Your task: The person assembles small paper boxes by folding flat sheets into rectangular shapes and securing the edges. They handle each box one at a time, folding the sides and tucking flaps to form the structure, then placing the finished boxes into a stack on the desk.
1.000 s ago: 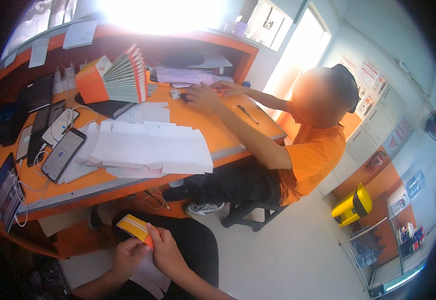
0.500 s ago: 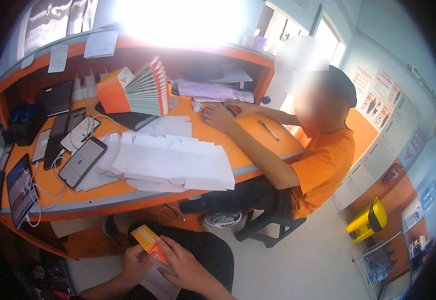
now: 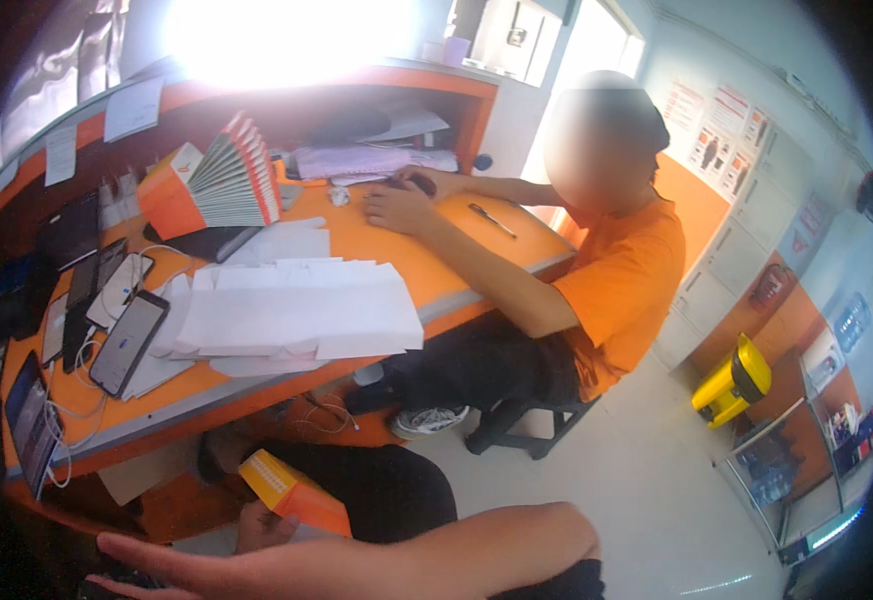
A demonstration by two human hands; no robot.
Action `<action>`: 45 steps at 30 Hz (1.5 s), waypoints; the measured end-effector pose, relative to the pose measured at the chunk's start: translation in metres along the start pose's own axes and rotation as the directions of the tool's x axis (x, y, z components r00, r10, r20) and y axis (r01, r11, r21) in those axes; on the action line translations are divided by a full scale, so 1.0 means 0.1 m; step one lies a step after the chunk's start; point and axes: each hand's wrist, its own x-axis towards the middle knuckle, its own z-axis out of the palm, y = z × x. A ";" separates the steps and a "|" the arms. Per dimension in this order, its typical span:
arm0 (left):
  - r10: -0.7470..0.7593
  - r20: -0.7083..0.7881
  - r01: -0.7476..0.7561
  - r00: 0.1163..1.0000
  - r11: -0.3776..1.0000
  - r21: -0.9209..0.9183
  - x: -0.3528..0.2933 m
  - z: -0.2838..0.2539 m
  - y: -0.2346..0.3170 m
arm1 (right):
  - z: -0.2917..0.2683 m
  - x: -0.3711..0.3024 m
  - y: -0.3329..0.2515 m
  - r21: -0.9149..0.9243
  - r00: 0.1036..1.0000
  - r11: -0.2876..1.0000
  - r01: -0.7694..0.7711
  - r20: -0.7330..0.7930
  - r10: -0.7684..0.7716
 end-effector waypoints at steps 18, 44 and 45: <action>-0.025 0.137 0.040 0.990 0.993 -0.108 0.05 0.22 0.30 | 0.61 0.51 0.00 -0.108 0.973 0.992 0.071 -0.210 -0.092; -0.068 0.030 0.070 0.997 0.995 -0.076 0.12 -0.06 0.33 | -0.02 -0.48 -0.64 0.974 0.156 0.006 0.226 -0.043 0.987; -0.081 0.016 0.082 0.997 0.993 -0.086 0.11 -0.07 0.32 | -0.03 -0.26 -0.41 0.960 0.161 0.061 0.274 -0.109 0.981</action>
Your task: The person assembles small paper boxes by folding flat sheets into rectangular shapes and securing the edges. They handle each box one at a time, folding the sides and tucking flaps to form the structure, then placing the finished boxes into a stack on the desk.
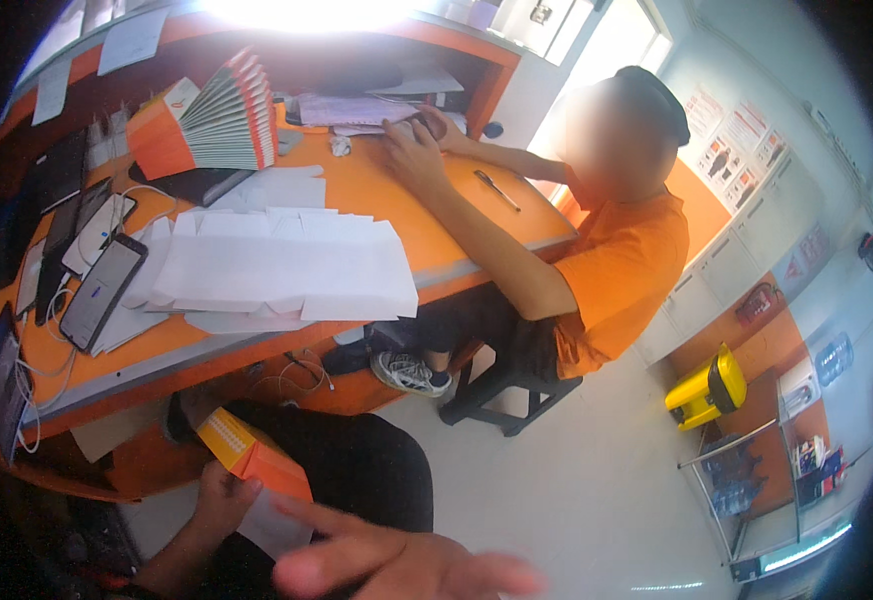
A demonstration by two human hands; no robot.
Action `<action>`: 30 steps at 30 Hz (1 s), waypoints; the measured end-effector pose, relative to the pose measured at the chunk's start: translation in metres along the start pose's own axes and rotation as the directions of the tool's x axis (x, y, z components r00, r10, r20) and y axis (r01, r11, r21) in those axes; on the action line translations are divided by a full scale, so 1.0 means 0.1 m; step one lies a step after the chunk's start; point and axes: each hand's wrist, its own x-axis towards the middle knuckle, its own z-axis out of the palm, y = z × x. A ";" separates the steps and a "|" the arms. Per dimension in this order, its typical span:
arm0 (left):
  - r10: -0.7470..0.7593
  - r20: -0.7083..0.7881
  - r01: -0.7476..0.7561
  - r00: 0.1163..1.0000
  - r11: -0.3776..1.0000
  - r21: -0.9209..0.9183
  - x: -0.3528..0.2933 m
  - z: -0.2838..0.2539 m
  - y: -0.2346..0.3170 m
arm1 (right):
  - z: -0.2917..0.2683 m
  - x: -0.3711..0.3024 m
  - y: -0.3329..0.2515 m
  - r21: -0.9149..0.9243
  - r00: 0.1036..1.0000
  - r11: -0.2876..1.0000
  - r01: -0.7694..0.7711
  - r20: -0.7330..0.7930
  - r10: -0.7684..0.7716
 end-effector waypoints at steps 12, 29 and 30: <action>0.021 0.020 -0.015 1.000 0.966 -0.258 0.03 0.10 -0.08 | -0.78 -0.88 0.80 -0.777 0.543 0.409 -0.478 0.105 0.833; 0.135 -0.190 -0.152 0.972 0.985 -0.080 0.01 0.17 0.29 | -0.61 -0.97 0.95 -0.766 0.847 0.488 -0.419 -0.138 0.513; 0.136 -0.177 -0.152 0.975 0.985 -0.083 0.02 0.17 0.29 | -0.65 -0.99 0.95 -0.723 0.842 0.513 -0.463 -0.178 0.510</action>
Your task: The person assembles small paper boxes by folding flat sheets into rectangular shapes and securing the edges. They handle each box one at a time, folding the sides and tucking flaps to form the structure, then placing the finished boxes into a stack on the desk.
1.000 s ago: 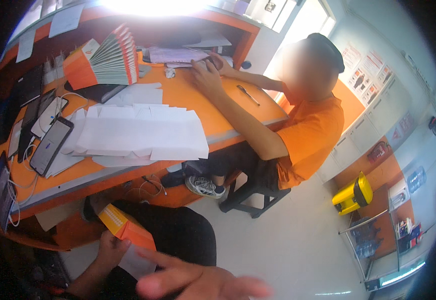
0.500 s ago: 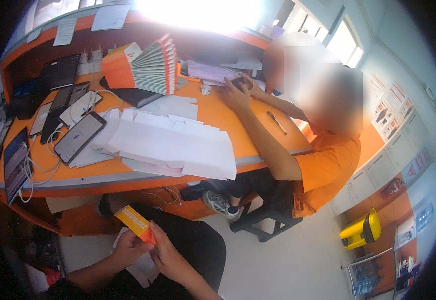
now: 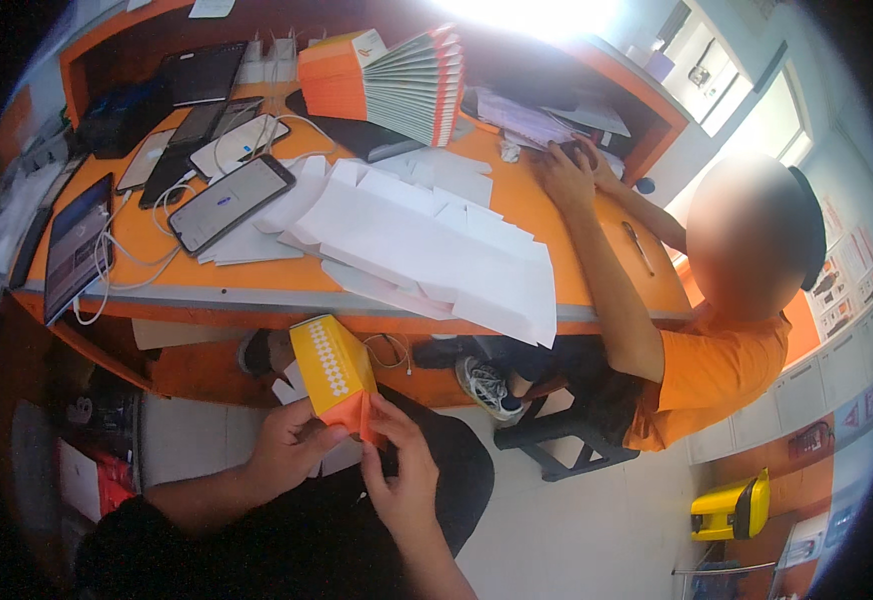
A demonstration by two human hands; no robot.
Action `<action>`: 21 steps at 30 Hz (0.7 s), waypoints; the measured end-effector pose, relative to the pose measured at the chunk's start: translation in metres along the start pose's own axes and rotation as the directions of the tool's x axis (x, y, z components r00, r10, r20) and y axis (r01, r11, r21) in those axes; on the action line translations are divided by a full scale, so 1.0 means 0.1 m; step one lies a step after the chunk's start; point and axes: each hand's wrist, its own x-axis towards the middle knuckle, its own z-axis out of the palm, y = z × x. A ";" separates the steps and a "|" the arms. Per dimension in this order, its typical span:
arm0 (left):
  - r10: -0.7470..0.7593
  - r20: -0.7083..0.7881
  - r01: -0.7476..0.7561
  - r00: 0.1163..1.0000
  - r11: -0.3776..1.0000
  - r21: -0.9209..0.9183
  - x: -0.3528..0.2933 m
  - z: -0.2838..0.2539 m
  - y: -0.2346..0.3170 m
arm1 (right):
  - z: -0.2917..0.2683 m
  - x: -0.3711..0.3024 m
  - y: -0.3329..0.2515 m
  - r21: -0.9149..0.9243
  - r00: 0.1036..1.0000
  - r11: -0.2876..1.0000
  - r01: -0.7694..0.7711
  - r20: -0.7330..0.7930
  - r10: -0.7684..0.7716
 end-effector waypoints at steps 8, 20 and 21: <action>0.234 0.142 -0.273 0.962 0.798 0.537 0.05 -0.04 0.03 | -0.03 -0.09 0.11 0.153 0.993 0.986 -0.072 -0.084 0.085; 0.136 -0.019 -0.125 0.990 0.946 0.298 0.08 -0.06 -0.06 | 0.04 -0.03 -0.01 -0.127 0.996 0.990 0.062 -0.054 -0.069; 0.145 0.000 -0.139 0.989 0.946 0.293 0.07 -0.07 -0.05 | 0.05 -0.03 -0.01 -0.126 0.996 0.990 0.063 -0.049 -0.070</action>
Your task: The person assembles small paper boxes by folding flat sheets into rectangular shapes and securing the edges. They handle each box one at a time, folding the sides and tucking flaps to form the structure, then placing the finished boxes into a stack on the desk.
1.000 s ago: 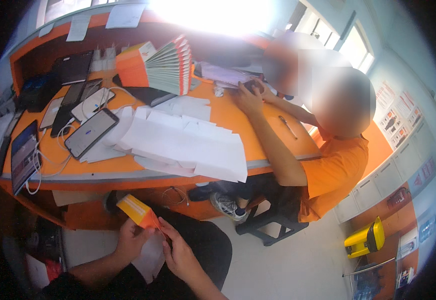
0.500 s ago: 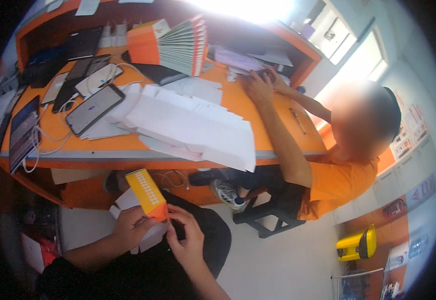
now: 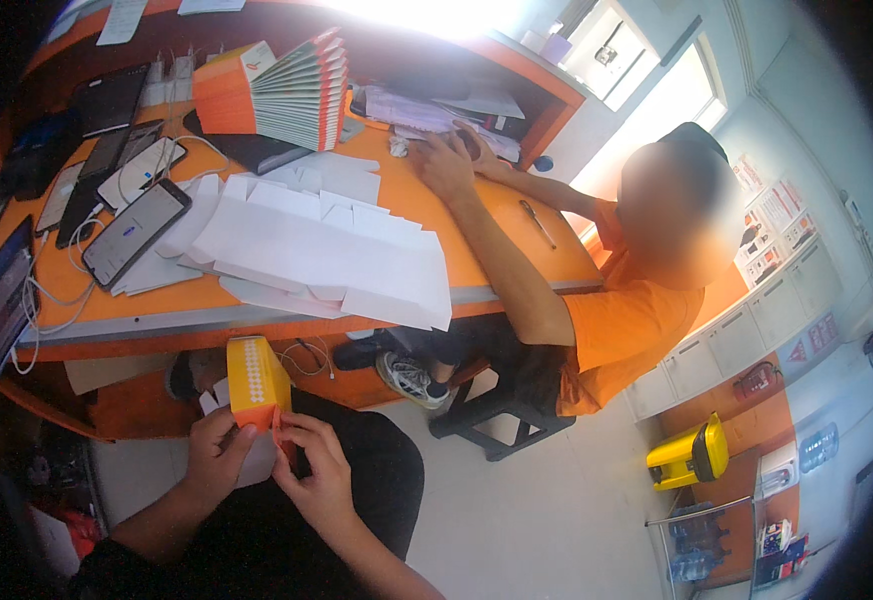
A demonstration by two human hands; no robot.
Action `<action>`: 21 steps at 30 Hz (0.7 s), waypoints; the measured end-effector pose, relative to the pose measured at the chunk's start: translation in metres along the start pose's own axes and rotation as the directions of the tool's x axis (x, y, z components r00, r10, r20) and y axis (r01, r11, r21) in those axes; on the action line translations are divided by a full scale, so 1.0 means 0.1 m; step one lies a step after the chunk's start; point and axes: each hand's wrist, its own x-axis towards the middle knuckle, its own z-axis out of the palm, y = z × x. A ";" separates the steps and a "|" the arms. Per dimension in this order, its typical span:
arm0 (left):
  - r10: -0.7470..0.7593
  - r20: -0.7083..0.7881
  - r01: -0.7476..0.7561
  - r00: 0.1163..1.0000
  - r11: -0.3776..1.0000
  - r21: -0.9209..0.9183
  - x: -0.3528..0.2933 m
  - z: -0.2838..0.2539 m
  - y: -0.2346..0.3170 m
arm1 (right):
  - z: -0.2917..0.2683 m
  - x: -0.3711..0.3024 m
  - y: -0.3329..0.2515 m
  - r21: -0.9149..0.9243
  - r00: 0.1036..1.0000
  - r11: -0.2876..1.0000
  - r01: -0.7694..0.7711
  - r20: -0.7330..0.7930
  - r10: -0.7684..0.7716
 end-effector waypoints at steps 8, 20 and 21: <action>0.012 0.017 -0.014 1.000 0.993 0.117 0.00 -0.07 -0.05 | 0.05 0.00 -0.01 -0.036 1.000 0.999 0.016 0.009 -0.016; 0.123 0.079 -0.137 0.989 0.971 0.197 -0.02 -0.04 -0.07 | 0.07 -0.03 0.01 -0.056 0.998 0.998 -0.037 0.052 0.040; 0.128 0.079 -0.141 0.989 0.969 0.201 -0.02 -0.05 -0.06 | 0.07 -0.01 0.00 -0.056 0.996 0.998 -0.036 0.082 0.041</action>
